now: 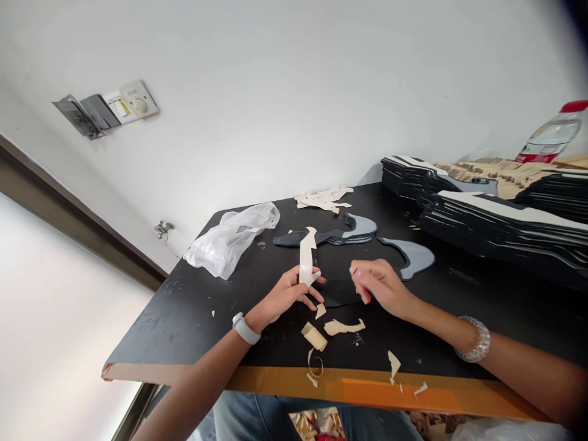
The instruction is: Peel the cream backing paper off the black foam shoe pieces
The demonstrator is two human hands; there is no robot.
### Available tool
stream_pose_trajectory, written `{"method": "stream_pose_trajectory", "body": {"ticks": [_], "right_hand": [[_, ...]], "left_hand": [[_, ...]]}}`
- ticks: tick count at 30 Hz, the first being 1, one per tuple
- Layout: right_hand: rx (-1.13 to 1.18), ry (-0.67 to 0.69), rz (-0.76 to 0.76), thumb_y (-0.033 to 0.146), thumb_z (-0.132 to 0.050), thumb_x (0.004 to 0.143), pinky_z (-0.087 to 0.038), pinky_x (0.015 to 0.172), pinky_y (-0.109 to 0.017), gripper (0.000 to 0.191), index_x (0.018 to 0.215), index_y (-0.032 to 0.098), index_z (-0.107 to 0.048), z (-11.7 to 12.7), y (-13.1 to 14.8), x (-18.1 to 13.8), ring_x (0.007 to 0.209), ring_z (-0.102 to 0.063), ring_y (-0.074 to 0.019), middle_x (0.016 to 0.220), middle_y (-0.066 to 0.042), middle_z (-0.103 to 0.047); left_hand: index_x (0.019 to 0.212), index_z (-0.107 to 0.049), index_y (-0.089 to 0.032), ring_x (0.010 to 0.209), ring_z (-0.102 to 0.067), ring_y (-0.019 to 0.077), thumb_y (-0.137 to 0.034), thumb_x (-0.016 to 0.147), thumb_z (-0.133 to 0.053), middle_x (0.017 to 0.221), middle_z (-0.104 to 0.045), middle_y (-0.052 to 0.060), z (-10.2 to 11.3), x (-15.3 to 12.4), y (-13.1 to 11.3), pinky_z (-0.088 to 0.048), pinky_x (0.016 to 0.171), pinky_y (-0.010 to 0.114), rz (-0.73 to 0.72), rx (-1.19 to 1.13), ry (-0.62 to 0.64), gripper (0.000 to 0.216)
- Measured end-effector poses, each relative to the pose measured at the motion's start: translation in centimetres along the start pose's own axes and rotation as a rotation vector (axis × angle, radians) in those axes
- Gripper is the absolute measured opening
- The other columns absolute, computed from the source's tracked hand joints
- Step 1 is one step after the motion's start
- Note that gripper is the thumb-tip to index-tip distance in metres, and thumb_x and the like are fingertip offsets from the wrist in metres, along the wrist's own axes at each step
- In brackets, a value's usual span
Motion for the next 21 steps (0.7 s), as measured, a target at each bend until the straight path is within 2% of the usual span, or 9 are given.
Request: {"method": "stream_pose_trajectory", "body": {"ticks": [2, 4, 6, 8, 11, 14, 21], "right_hand": [[-0.197, 0.046, 0.063, 0.033, -0.048, 0.091, -0.034, 0.046, -0.024, 0.033, 0.061, 0.02, -0.051, -0.8, 0.8, -0.3, 0.041, -0.045, -0.0089, 0.045, 0.004, -0.051], [-0.37, 0.069, 0.092, 0.03, -0.054, 0.089, -0.036, 0.049, -0.023, 0.015, 0.08, 0.02, -0.061, -1.5, 1.2, -0.5, 0.045, -0.049, -0.0076, 0.059, 0.004, -0.061], [-0.496, 0.079, 0.123, 0.028, -0.053, 0.089, -0.038, 0.053, -0.022, 0.015, 0.097, 0.023, -0.064, -2.0, 1.3, -0.6, 0.051, -0.054, -0.0072, 0.074, 0.003, -0.067], [-0.594, 0.063, 0.158, 0.027, -0.051, 0.091, -0.038, 0.053, -0.022, 0.02, 0.104, 0.024, -0.065, -2.1, 1.3, -0.5, 0.055, -0.056, -0.0073, 0.086, 0.001, -0.069], [-0.702, 0.043, 0.195, 0.028, -0.049, 0.093, -0.038, 0.053, -0.022, 0.022, 0.104, 0.025, -0.068, -2.1, 1.3, -0.5, 0.06, -0.058, -0.0079, 0.098, 0.0, -0.068], [-0.751, 0.05, 0.204, 0.028, -0.05, 0.093, -0.038, 0.054, -0.022, 0.021, 0.098, 0.025, -0.07, -2.1, 1.2, -0.5, 0.063, -0.059, -0.0087, 0.098, 0.0, -0.068], [-0.788, 0.038, 0.272, 0.024, -0.052, 0.09, -0.034, 0.051, -0.023, 0.018, 0.087, 0.022, -0.07, -2.6, 2.1, -0.6, 0.06, -0.059, -0.008, 0.089, 0.001, -0.069]], "left_hand": [[0.115, -0.051, -0.013, 0.075, -0.065, 0.0162, -0.022, 0.076, -0.06, 0.107, -0.06, 0.013, -0.1, 0.0, -0.1, -0.055, 0.058, 0.025, -0.006, 0.01, -0.002, 0.042], [0.114, -0.052, -0.012, 0.073, -0.066, 0.0165, -0.023, 0.076, -0.06, 0.103, -0.06, 0.011, -0.4, -0.1, -0.3, -0.055, 0.057, 0.026, -0.005, 0.021, 0.008, 0.041], [0.111, -0.053, -0.012, 0.071, -0.066, 0.0167, -0.024, 0.076, -0.061, 0.1, -0.061, 0.011, -1.0, -0.3, -0.4, -0.056, 0.055, 0.026, 0.0, 0.023, 0.037, 0.038], [0.108, -0.055, -0.012, 0.07, -0.067, 0.0167, -0.023, 0.075, -0.06, 0.102, -0.061, 0.011, -1.6, -0.4, -0.4, -0.056, 0.054, 0.026, 0.007, 0.024, 0.078, 0.035], [0.104, -0.058, -0.011, 0.068, -0.067, 0.0164, -0.021, 0.074, -0.058, 0.105, -0.062, 0.013, -2.2, -0.5, -0.3, -0.057, 0.053, 0.025, 0.018, 0.04, 0.118, 0.032], [0.098, -0.062, -0.009, 0.064, -0.065, 0.0149, -0.021, 0.073, -0.058, 0.104, -0.063, 0.014, -2.3, -0.5, 0.0, -0.055, 0.047, 0.023, 0.031, 0.06, 0.123, 0.028], [0.086, -0.066, -0.008, 0.059, -0.062, 0.0129, -0.027, 0.078, -0.056, 0.073, -0.065, 0.007, -2.3, -0.6, 0.4, -0.054, 0.048, 0.021, 0.021, 0.122, 0.12, 0.023]]}}
Point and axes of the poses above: each hand's wrist, its own x-axis towards the middle knuckle, its own z-axis out of the back of the hand, y = z × x, the point moved 8 cm from there along x, towards the middle knuckle
